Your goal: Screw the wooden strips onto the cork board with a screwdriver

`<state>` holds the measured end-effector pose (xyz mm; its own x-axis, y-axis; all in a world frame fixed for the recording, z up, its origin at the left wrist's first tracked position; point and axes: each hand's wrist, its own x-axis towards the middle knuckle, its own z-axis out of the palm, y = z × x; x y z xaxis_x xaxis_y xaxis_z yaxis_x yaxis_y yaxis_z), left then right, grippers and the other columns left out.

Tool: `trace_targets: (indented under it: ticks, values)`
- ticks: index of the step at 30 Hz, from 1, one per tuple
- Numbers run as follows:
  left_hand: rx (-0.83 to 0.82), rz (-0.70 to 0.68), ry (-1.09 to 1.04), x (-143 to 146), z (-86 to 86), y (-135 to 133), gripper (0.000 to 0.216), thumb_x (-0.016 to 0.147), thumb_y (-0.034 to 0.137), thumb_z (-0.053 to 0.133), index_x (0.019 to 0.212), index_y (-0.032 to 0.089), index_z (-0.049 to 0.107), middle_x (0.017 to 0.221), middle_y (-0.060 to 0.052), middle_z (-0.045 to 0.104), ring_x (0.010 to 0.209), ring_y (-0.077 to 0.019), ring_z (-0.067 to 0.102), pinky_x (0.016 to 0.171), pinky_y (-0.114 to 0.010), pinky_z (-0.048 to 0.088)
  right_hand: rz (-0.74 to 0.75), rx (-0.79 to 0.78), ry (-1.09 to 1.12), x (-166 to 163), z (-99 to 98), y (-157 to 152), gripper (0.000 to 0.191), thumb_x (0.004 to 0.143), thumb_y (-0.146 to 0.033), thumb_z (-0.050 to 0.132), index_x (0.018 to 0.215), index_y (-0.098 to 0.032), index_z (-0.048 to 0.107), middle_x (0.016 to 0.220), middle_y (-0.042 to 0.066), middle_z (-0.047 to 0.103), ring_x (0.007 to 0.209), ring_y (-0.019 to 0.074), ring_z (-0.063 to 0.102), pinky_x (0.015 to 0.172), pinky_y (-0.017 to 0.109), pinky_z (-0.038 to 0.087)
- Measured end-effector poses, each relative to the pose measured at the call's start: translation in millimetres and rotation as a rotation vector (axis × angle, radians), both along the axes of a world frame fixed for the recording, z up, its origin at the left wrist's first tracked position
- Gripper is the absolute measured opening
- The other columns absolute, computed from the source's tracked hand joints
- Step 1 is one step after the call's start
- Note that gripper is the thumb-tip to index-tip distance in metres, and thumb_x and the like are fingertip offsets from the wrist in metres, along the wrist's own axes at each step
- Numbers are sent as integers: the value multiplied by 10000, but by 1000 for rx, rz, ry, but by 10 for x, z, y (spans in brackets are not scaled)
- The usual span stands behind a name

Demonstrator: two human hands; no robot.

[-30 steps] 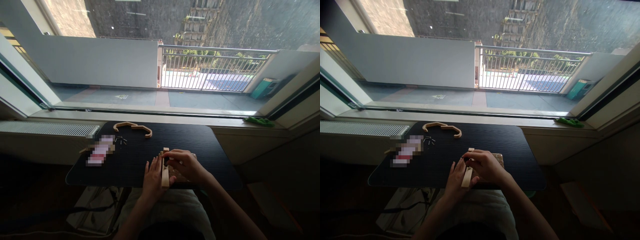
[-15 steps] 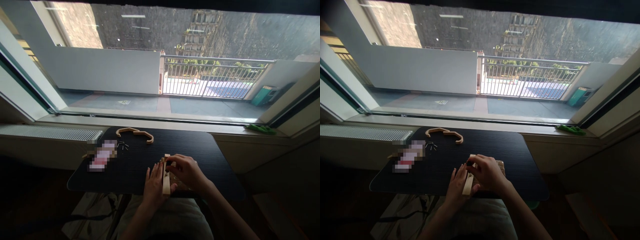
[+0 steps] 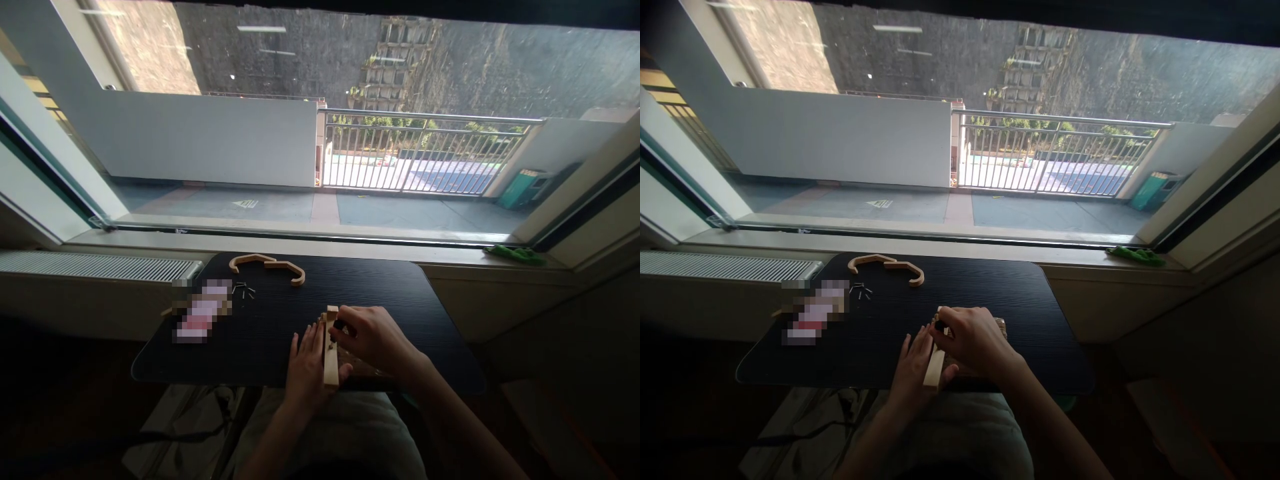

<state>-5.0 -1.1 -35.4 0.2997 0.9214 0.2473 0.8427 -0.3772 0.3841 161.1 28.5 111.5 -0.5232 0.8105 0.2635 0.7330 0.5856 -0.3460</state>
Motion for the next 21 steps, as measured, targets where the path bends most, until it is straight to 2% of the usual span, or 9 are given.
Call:
trace_targets:
  ticks: [5, 13, 21]
  values:
    - [14, 1, 4, -2, -14, 5, 787, 863, 482, 564, 1500, 119, 278, 1502, -204, 461, 1420, -342, 397, 1157, -579, 299, -26, -39, -93, -27, 88, 11, 214, 934, -319, 564, 763, -198, 606, 651, -20, 621, 546, 103, 486, 538, 265, 201]
    - [-34, 14, -17, 10, 35, -2, 810, 858, 543, 569, 1501, 129, 302, 1496, -200, 470, 1418, -349, 397, 1165, -582, 276, -51, -42, -172, -49, 145, 41, 328, 926, -406, 566, 685, -193, 630, 568, -14, 588, 500, 95, 413, 532, 276, 167]
    - [-42, 16, -19, 19, 37, -7, 834, 863, 546, 566, 1506, 88, 298, 1504, -218, 453, 1427, -354, 377, 1170, -585, 262, -127, -46, -222, -107, 172, 54, 327, 907, -394, 576, 658, -194, 649, 569, 0, 623, 501, 101, 469, 531, 284, 170]
